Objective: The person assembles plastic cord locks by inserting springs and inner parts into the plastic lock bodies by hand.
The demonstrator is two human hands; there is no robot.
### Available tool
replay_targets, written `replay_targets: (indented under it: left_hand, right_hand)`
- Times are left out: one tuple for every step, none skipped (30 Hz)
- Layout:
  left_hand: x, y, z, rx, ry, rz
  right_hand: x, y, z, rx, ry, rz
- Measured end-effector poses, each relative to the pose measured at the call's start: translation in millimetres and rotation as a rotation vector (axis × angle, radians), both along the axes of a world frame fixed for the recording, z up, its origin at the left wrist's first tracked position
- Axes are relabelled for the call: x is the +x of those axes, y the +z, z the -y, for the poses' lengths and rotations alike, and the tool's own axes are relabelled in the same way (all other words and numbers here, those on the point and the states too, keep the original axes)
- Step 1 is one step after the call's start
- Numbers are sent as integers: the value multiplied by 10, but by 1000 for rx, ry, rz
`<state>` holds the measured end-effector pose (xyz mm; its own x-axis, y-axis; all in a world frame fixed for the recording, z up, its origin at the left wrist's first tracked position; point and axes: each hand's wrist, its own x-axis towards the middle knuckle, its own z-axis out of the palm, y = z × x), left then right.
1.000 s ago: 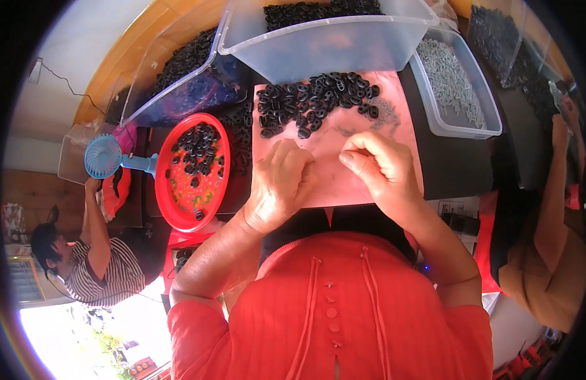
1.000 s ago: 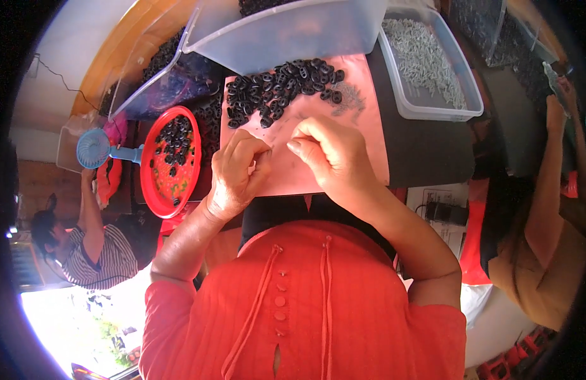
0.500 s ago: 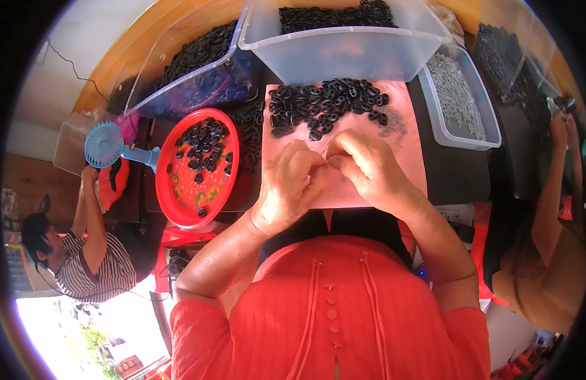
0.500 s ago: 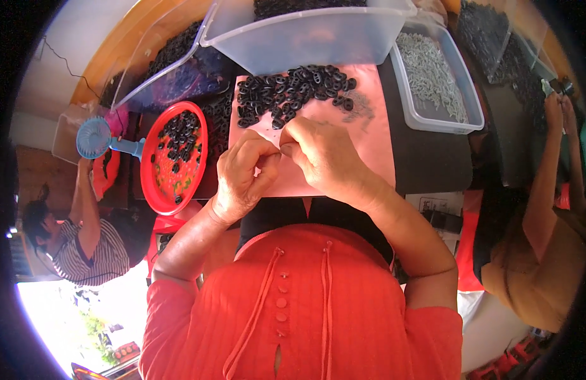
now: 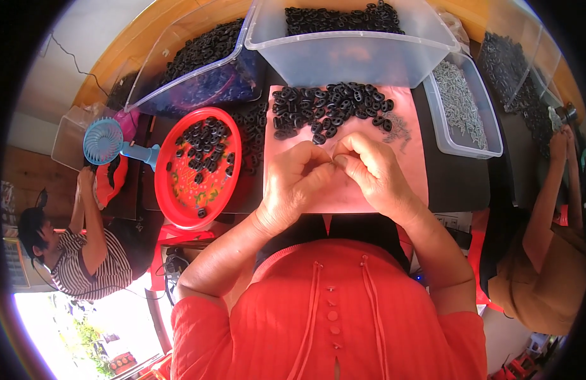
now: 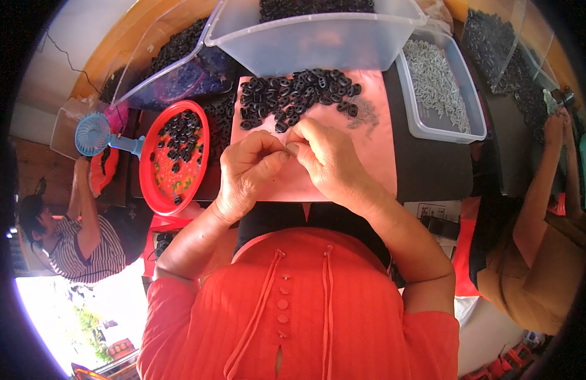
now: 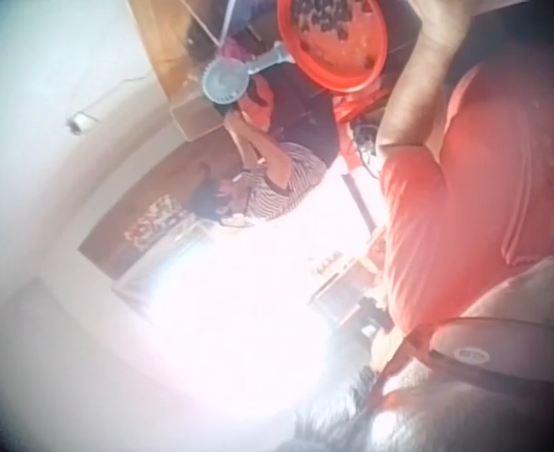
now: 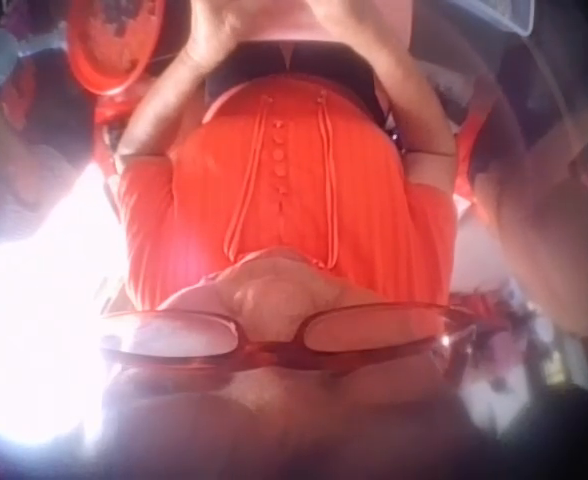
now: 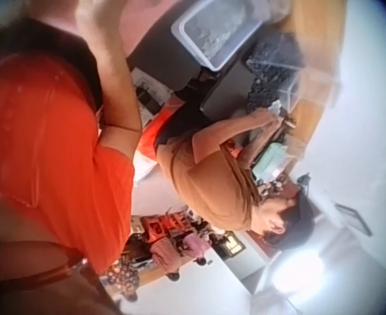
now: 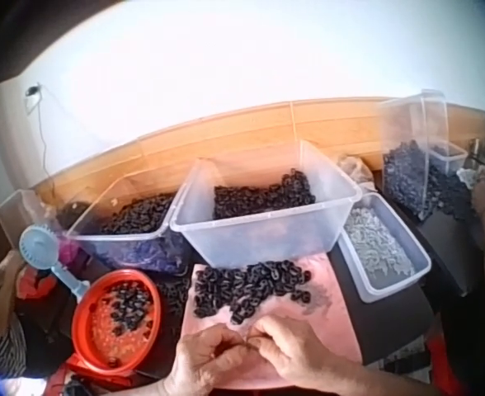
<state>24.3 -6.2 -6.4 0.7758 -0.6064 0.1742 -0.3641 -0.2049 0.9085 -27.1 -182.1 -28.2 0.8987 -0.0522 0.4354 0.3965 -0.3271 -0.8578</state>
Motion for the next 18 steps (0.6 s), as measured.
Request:
replay_targets:
  left_hand:
    - [1,11,0,-14,2,-128]
    - [4,14,4,-14,2,-128]
    - [8,19,9,-22,4,-217]
    - [13,25,14,-31,7,-306]
    - [18,42,17,-30,6,-306]
    - [26,65,18,-44,-5,-370]
    - [30,77,21,-57,-16,-434]
    - [29,75,28,-57,-17,-434]
    - [24,70,36,-62,-8,-423]
    - [18,63,44,-68,1,-411]
    - [3,53,53,-68,0,-410]
    - [-20,39,61,-78,-5,-280]
    - [-33,31,70,-89,-10,-149]
    - [-37,40,81,-88,-10,-149]
    - [-42,59,89,-75,0,-118]
    - [-45,69,94,-62,11,-87]
    - [-42,56,93,-62,13,-87]
    - [-34,35,98,-85,0,-91]
  right_hand:
    - [-5,-2,1,0,0,0]
    - [-12,-4,0,7,2,-11]
    - [-16,-5,1,13,3,-22]
    - [-16,-7,6,14,2,-22]
    - [-15,-12,11,21,-2,-10]
    - [-13,-17,14,27,-5,3]
    - [-13,-22,17,28,-6,3]
    - [-14,-28,19,46,-2,4]
    - [-15,-32,19,64,4,6]
    - [-16,-36,22,64,4,7]
    - [-18,-41,26,92,3,-9]
    - [-21,-44,29,121,2,-25]
    - [-25,-28,32,121,2,-25]
    - [-30,2,38,137,-7,-41]
    - [-34,24,40,153,-14,-57]
    - [-37,33,40,153,-13,-57]
    - [-42,39,39,148,-1,-63]
    - [-47,45,44,142,7,-70]
